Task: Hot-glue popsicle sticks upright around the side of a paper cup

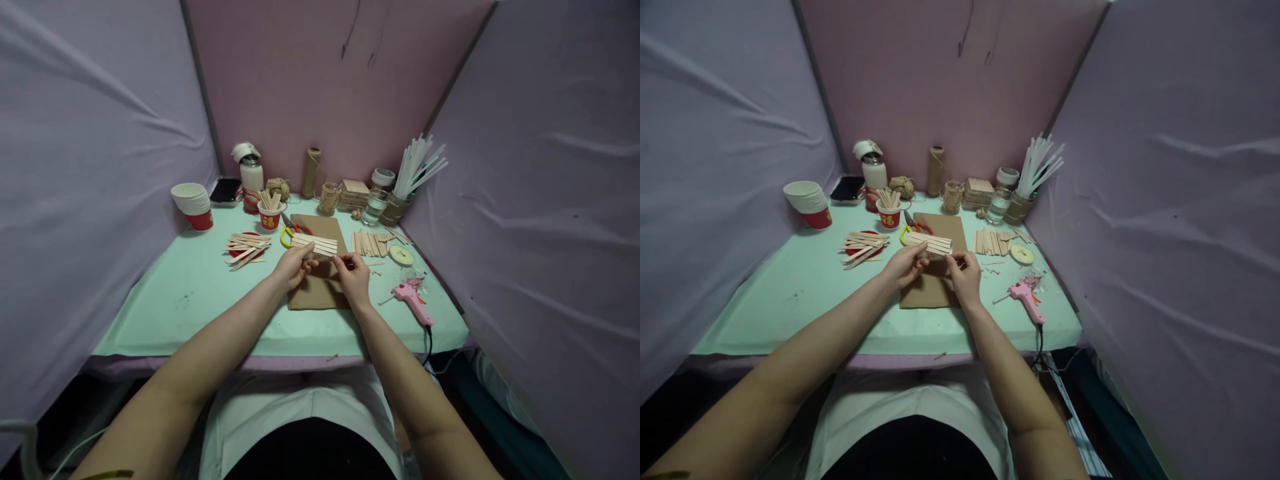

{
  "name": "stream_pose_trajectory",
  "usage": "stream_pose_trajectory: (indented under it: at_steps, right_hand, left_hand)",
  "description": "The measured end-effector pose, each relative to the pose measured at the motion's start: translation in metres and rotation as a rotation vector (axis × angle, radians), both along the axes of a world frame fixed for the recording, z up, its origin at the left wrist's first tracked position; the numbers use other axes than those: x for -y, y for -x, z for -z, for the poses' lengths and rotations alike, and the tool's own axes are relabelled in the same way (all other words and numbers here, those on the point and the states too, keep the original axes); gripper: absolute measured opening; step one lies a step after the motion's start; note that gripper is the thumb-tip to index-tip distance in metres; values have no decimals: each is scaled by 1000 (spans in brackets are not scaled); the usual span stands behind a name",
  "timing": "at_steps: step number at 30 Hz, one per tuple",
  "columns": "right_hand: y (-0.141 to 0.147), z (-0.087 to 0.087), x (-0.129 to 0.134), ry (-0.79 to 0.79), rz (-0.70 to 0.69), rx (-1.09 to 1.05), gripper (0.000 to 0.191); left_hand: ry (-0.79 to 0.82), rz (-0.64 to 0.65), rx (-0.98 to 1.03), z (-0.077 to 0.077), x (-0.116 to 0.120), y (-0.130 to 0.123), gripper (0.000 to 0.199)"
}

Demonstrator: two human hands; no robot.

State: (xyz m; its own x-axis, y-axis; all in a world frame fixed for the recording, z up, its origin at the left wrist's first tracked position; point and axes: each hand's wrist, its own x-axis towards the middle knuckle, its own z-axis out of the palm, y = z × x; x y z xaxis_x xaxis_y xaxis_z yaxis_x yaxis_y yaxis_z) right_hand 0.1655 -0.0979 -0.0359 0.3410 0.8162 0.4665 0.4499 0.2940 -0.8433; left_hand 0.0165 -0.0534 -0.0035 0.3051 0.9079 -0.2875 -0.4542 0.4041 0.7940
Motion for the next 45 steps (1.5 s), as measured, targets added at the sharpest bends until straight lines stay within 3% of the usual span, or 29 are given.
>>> stream_pose_trajectory:
  at_steps: [7,15,18,26,37,45]
  right_hand:
    - [1,0,-1,11,56,-84,28]
    - [11,-2,-12,264,-38,-587,37]
    - [13,-2,-13,269,-54,-664,35]
    - [16,-1,-10,140,2,-507,34]
    - [14,6,-13,105,3,-402,36]
    - [5,-1,-7,151,-79,-401,32]
  left_hand:
    - [-16,-64,-7,2,3,-4,11]
    - [-134,-118,-17,9,7,-8,25]
    - [-131,-159,-32,9,10,-10,27]
    - [-93,-234,-59,7,14,-14,30]
    - [-131,-266,-93,11,11,-13,29]
    - [-175,-173,-92,15,10,-12,27]
